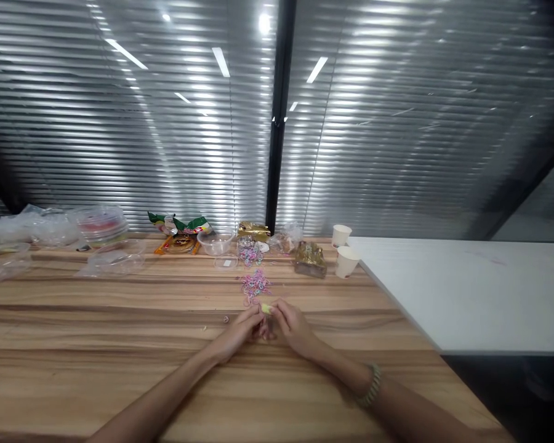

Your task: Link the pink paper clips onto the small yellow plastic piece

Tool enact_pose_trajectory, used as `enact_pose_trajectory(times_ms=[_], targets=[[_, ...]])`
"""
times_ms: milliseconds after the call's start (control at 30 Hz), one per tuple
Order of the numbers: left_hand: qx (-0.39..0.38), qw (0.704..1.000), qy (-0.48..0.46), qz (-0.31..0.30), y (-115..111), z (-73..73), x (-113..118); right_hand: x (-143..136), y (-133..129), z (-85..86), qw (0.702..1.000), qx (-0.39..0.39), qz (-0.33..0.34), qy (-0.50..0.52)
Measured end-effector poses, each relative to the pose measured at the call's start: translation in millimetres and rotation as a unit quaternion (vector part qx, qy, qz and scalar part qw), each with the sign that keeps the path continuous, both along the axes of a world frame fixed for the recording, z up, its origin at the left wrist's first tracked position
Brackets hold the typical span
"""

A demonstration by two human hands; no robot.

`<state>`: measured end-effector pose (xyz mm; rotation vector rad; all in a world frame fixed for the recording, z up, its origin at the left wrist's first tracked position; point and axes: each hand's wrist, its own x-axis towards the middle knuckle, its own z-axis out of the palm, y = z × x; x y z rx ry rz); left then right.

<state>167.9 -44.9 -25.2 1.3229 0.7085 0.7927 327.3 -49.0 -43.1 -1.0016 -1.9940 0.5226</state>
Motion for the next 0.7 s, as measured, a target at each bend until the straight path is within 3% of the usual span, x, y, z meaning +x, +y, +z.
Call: enact_pose_trajectory(times_ms=[67, 133, 367, 500, 633, 700], targets=[[-0.068, 0.996, -0.053, 0.007, 1.5, -6.4, 2.0, -0.3, -2.3, -0.8, 0.998, 0.04, 0.011, -0.044], [-0.087, 0.993, -0.077, 0.021, 1.8, -10.2, 3.2, -0.5, -2.8, -2.2, 0.992, 0.082, 0.025, -0.092], [-0.036, 0.995, -0.006, 0.093, 2.2, -14.4, 1.6, 2.9, 5.3, -5.5, 0.958, 0.203, 0.037, -0.198], [0.076, 0.985, 0.106, 0.117, 2.1, -14.7, -0.8, 5.2, 7.1, -7.2, 0.933, 0.236, 0.029, -0.271], [0.253, 0.927, 0.214, 0.174, -1.9, -8.2, -3.3, 4.3, 4.1, -7.1, 0.921, 0.232, 0.013, -0.313], [0.305, 0.903, 0.239, 0.186, -3.1, -6.0, -4.3, 3.3, 2.7, -7.2, 0.923, 0.219, 0.001, -0.318]])
